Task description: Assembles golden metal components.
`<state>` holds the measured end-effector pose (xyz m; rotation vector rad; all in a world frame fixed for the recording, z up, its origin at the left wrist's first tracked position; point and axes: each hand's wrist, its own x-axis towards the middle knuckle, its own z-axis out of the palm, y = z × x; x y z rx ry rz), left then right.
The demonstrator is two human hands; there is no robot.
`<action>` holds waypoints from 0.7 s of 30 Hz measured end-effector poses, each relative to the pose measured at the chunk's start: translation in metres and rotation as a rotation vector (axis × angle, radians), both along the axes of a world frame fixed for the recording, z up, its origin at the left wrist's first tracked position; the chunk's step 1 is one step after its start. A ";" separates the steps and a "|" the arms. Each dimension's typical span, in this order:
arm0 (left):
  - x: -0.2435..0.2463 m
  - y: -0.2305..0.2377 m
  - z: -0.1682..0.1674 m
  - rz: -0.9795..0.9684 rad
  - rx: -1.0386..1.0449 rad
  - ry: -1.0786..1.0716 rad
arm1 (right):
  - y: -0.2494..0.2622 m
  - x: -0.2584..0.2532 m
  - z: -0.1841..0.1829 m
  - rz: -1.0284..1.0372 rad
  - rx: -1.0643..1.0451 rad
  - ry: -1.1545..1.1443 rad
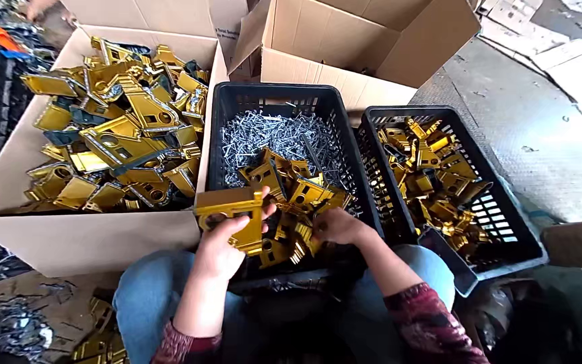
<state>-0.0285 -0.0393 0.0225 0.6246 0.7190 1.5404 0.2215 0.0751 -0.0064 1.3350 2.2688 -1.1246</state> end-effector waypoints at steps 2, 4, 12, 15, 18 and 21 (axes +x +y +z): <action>0.002 -0.001 0.005 -0.044 0.012 -0.101 | 0.009 0.013 0.011 -0.025 0.016 0.152; 0.005 -0.001 0.004 -0.034 -0.026 -0.103 | 0.014 0.024 0.022 -0.151 0.065 0.348; 0.001 0.001 -0.002 0.069 0.044 -0.016 | 0.006 0.040 -0.005 -0.256 0.015 -0.472; 0.002 0.001 -0.001 0.077 0.036 -0.022 | -0.007 0.019 -0.021 -0.153 -0.035 -0.647; 0.002 0.001 0.003 0.055 -0.012 -0.044 | 0.003 0.024 -0.029 -0.081 0.030 -0.507; -0.003 -0.001 0.002 0.026 -0.059 -0.006 | 0.013 0.043 -0.011 -0.139 0.153 -0.187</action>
